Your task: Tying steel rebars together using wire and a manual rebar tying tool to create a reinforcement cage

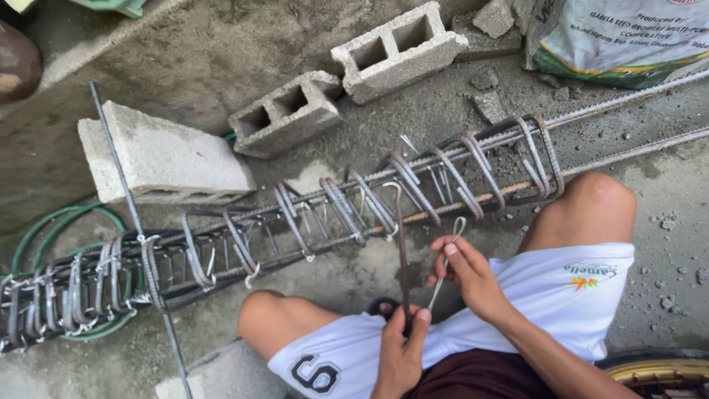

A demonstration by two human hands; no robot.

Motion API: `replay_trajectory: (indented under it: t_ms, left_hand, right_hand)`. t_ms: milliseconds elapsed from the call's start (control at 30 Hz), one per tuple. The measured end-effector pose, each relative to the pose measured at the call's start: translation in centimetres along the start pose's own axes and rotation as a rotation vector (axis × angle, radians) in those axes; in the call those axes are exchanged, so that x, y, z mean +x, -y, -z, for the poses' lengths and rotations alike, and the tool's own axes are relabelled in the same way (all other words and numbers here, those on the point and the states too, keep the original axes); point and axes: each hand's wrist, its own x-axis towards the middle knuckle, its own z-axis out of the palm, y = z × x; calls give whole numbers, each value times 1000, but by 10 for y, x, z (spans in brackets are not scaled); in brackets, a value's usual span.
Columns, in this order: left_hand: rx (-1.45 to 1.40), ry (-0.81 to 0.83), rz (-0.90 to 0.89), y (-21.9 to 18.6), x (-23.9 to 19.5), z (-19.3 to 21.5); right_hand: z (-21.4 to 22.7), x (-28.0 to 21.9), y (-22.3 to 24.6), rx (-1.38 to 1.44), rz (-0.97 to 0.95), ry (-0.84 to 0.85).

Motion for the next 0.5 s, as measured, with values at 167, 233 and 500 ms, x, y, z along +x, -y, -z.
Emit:
replay_trajectory:
  t_ms: [167,233,500]
  left_hand:
    - [-31,-64,57,14,-6,2]
    - [-55,-47,96,12,-7,3]
    - [525,-111,-98,3,-14,-1]
  right_hand:
    - [19,6,-13,48,-141,-185]
    - [34,13,-26,73,-203,-189]
    - [34,40,-25,57,-283,-206]
